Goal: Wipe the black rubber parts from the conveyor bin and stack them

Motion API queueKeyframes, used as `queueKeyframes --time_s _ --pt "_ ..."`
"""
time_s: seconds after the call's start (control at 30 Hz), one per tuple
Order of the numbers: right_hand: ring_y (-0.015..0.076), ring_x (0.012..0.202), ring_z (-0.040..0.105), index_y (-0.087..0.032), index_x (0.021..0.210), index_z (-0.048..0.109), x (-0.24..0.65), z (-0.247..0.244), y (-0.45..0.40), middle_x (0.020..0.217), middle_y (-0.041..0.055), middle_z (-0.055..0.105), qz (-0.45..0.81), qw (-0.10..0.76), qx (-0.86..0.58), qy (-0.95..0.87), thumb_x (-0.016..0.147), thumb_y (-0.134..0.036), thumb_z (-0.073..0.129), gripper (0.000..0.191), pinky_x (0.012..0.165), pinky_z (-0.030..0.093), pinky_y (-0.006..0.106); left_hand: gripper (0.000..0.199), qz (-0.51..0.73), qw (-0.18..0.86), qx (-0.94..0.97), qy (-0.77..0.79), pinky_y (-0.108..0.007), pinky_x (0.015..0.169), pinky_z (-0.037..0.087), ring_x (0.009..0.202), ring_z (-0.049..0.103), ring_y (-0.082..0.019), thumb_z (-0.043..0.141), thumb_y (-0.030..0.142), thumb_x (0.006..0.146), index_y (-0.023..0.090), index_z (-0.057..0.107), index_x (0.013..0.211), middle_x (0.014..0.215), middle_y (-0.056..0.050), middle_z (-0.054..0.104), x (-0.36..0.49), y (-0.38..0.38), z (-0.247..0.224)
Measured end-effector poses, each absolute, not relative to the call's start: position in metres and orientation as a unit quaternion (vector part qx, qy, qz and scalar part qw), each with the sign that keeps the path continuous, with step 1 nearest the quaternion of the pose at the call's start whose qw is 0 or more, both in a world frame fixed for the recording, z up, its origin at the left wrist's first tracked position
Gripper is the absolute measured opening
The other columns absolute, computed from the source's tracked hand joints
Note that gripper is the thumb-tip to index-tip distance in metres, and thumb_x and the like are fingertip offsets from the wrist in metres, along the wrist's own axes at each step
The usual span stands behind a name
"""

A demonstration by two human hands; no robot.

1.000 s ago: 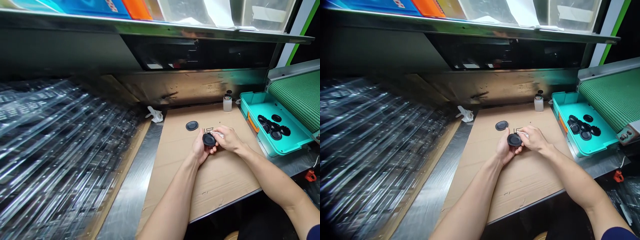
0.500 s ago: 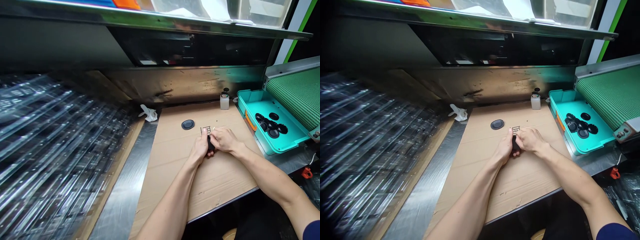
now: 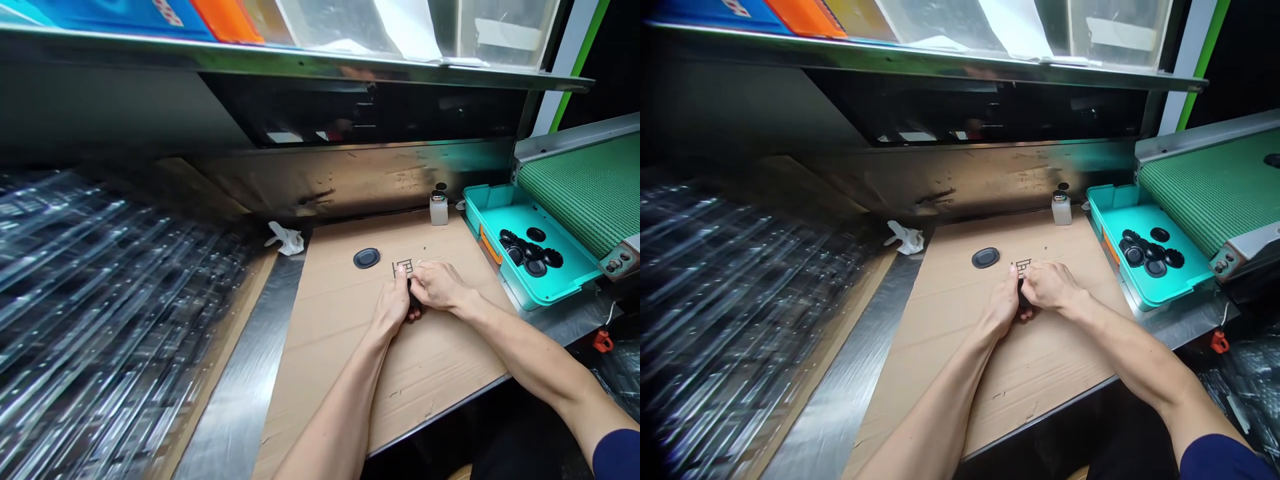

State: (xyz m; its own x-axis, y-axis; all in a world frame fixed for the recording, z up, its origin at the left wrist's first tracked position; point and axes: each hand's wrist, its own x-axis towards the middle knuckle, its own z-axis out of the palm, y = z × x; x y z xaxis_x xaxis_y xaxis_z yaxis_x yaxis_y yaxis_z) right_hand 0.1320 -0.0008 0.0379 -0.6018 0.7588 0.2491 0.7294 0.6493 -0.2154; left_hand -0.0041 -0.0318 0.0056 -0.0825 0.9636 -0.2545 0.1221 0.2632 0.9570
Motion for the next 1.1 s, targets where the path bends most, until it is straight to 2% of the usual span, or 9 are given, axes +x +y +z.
queueKeyframes --time_s 0.2,0.4,0.5,0.57,0.67,0.73,0.9,1.0,1.1 --pt "0.019 0.083 0.063 -0.018 0.087 0.071 0.133 0.041 0.001 0.098 0.0064 0.073 0.057 0.144 -0.425 -0.892 0.094 -0.022 0.053 0.019 0.07 0.04 0.029 0.084 0.416 0.505 0.459 0.6 -0.025 0.032 0.037 0.032 0.051 -0.016 0.025 0.084 0.09 0.018 0.062 0.054 0.043 -0.011 0.059 -0.004 -0.034 0.007" --pt "0.0187 0.084 0.063 -0.02 0.087 0.072 0.136 0.04 0.003 0.098 0.0053 0.074 0.079 0.158 -0.42 -0.89 0.093 -0.022 0.054 0.019 0.071 0.039 0.028 0.078 0.441 0.513 0.445 0.587 -0.025 0.031 0.036 0.032 0.051 -0.016 0.034 0.08 0.091 0.017 0.065 0.06 0.043 -0.009 0.058 -0.002 -0.034 0.002" --pt "0.0174 0.08 0.063 -0.022 0.086 0.073 0.139 0.039 0.006 0.094 0.0031 0.074 0.101 0.166 -0.432 -0.881 0.093 -0.024 0.055 0.019 0.07 0.038 0.027 0.071 0.47 0.564 0.39 0.556 -0.023 0.032 0.036 0.034 0.053 -0.015 0.039 0.073 0.095 0.014 0.069 0.071 0.051 -0.009 0.063 -0.005 -0.032 0.007" --pt "0.0168 0.084 0.064 -0.022 0.09 0.074 0.143 0.04 0.009 0.095 0.0026 0.074 0.106 0.212 -0.45 -0.861 0.097 -0.027 0.052 0.023 0.072 0.04 0.026 0.07 0.503 0.618 0.307 0.521 -0.023 0.033 0.037 0.036 0.053 -0.014 0.03 0.065 0.101 0.011 0.069 0.081 0.055 -0.01 0.064 -0.01 -0.03 0.015" --pt "0.0178 0.096 0.065 -0.022 0.102 0.075 0.154 0.042 0.017 0.105 0.0051 0.074 0.079 0.284 -0.518 -0.803 0.101 -0.029 0.047 0.029 0.079 0.041 0.025 0.068 0.521 0.697 0.166 0.463 -0.02 0.033 0.035 0.039 0.05 -0.012 0.018 0.051 0.105 0.006 0.067 0.091 0.058 -0.011 0.062 -0.023 -0.027 0.026" --pt "0.0199 0.098 0.065 -0.021 0.103 0.075 0.162 0.043 0.024 0.108 0.0074 0.074 0.061 0.273 -0.571 -0.772 0.101 -0.028 0.047 0.029 0.08 0.041 0.027 0.064 0.52 0.733 0.103 0.426 -0.018 0.033 0.035 0.041 0.048 -0.011 0.018 0.048 0.106 0.006 0.065 0.096 0.061 -0.01 0.061 -0.032 -0.025 0.031" --pt "0.0279 0.096 0.064 -0.017 0.103 0.075 0.172 0.042 0.032 0.105 0.0152 0.073 0.054 0.13 -0.648 -0.749 0.096 -0.022 0.05 0.027 0.078 0.041 0.034 0.061 0.528 0.755 0.064 0.382 -0.016 0.034 0.036 0.044 0.048 -0.01 0.022 0.049 0.105 0.006 0.065 0.099 0.064 -0.009 0.059 -0.04 -0.023 0.03" --pt "0.0328 0.112 0.057 -0.016 0.122 0.07 0.165 0.04 0.025 0.12 0.0177 0.068 0.007 0.164 -0.616 -0.77 0.098 -0.025 0.051 0.032 0.092 0.042 0.04 0.065 0.537 0.751 0.098 0.37 -0.018 0.035 0.036 0.045 0.05 -0.01 0.024 0.057 0.104 0.009 0.067 0.097 0.065 -0.008 0.06 -0.04 -0.024 0.03" --pt "0.0326 0.12 0.051 -0.021 0.134 0.063 0.157 0.037 0.014 0.132 0.0155 0.061 0.014 0.195 -0.525 -0.828 0.101 -0.041 0.054 0.04 0.101 0.04 0.044 0.069 0.553 0.731 0.151 0.371 -0.019 0.039 0.039 0.047 0.054 -0.011 0.025 0.065 0.102 0.011 0.068 0.096 0.066 -0.008 0.062 -0.04 -0.025 0.032"
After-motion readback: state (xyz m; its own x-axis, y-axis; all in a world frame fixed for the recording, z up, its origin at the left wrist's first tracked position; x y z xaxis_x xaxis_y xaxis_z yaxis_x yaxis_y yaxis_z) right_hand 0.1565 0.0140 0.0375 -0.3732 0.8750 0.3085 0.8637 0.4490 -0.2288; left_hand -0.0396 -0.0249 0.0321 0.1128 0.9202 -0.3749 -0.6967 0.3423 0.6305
